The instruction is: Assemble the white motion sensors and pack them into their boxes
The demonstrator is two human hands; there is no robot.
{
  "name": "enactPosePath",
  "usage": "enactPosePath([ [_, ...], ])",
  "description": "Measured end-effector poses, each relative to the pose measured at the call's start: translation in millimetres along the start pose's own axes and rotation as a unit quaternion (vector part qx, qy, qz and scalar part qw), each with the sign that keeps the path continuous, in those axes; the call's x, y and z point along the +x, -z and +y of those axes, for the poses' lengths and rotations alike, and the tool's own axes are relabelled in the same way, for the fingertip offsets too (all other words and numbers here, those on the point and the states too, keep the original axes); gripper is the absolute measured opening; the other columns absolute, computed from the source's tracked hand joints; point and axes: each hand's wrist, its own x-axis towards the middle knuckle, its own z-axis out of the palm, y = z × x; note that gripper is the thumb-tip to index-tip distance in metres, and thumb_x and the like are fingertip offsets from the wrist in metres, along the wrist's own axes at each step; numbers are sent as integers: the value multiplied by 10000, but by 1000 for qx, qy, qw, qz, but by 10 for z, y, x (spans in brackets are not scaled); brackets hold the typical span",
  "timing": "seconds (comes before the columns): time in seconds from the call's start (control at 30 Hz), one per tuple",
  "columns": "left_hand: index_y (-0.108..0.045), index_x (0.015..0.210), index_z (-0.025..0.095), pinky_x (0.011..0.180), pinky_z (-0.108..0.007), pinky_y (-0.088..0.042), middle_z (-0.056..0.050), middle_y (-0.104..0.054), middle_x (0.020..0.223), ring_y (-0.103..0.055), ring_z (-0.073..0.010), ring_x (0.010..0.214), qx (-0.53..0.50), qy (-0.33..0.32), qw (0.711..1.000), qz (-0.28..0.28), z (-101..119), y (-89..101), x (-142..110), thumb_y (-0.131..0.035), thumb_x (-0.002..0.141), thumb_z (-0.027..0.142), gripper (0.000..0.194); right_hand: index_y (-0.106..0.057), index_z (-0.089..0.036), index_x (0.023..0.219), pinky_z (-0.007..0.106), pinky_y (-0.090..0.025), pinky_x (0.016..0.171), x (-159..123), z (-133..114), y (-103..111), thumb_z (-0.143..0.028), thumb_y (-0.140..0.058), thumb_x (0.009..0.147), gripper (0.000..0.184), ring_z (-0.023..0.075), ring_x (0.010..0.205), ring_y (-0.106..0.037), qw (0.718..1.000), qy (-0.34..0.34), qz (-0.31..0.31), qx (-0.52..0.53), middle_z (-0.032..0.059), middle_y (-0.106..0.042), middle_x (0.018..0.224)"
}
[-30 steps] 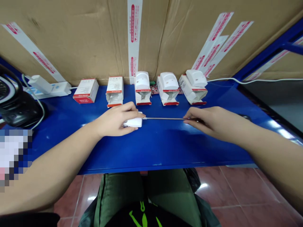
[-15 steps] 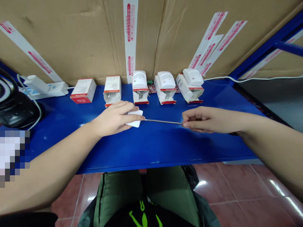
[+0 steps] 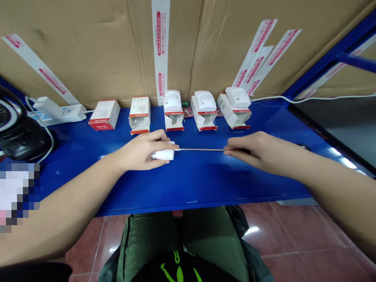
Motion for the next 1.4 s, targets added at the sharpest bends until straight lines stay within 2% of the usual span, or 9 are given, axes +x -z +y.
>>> enactPosePath([
  [0.13, -711, 1405, 201, 858, -318, -656, -111, -676, 1186, -741, -211, 1027, -28, 13, 999, 18, 21, 14, 6, -683, 1039, 357, 399, -524, -261, 747, 360, -389, 621, -44, 0, -2, -571, -426, 1052, 446, 192, 592, -535, 997, 16, 53, -48, 31, -600, 661],
  [0.27, -711, 1407, 219, 947, -363, -654, -120, -691, 1220, -744, -223, 1079, 37, -9, 999, 7, 31, 12, -2, -635, 1066, 339, 370, -575, -256, 777, 343, -393, 609, -43, -6, 51, -634, -447, 1050, 483, 170, 567, -509, 1000, 3, -5, -10, 10, -597, 646],
  [0.47, -679, 1458, 256, 992, -411, -644, -128, -699, 1256, -722, -263, 1175, 148, -28, 989, 11, 63, 17, -17, -594, 1091, 339, 386, -531, -245, 702, 297, -360, 561, 1, -42, 135, -808, -514, 971, 624, 138, 578, -394, 993, -39, -61, 96, -31, -447, 626],
  [0.67, -671, 1463, 258, 951, -380, -656, -117, -675, 1276, -738, -250, 1134, 109, 42, 993, -3, 162, -62, 37, -636, 1066, 347, 408, -545, -248, 719, 303, -366, 562, -5, 115, 84, -820, -536, 949, 616, 149, 587, -424, 989, -58, -79, 112, -22, -488, 633],
  [0.87, -634, 1496, 231, 922, -436, -665, -119, -674, 1283, -749, -287, 1105, 86, 91, 991, -44, 160, -191, 79, -754, 1006, 389, 528, -595, -250, 780, 376, -483, 677, -20, 407, -120, -692, -408, 1060, 556, 219, 685, -618, 1000, -3, 9, 8, 66, -671, 763],
  [1.03, -584, 1522, 179, 965, -443, -648, -134, -664, 1284, -733, -282, 1102, 45, 107, 993, -31, 125, -248, 80, -791, 981, 445, 637, -645, -250, 862, 422, -540, 755, 23, 489, -359, -506, -374, 1110, 448, 267, 777, -676, 991, 56, 83, -94, 100, -703, 843],
  [1.2, -643, 1411, 164, 1018, -470, -607, -139, -686, 1244, -695, -302, 1152, 47, 96, 993, 43, 160, -158, 89, -697, 1015, 548, 554, -680, -228, 933, 433, -576, 777, 72, 508, -402, -405, -478, 1077, 305, 278, 821, -704, 980, 92, 135, -116, 125, -723, 917],
  [1.3, -729, 1222, 186, 1040, -491, -574, -117, -723, 1139, -693, -293, 1129, 118, 156, 967, 165, -3, -22, 45, -481, 1092, 306, 304, -680, -227, 992, 438, -583, 799, 171, 420, -348, -412, -586, 1023, 209, 288, 871, -711, 969, 117, 189, -105, 119, -734, 937],
  [1.4, -764, 1158, 223, 1060, -528, -560, -120, -752, 1163, -691, -322, 1171, 202, 242, 920, 233, -335, 97, -62, -452, 992, 138, 363, -659, -234, 964, 434, -573, 839, 422, 167, -287, -363, -566, 1030, 172, 275, 912, -699, 957, 134, 242, -82, 111, -739, 962],
])
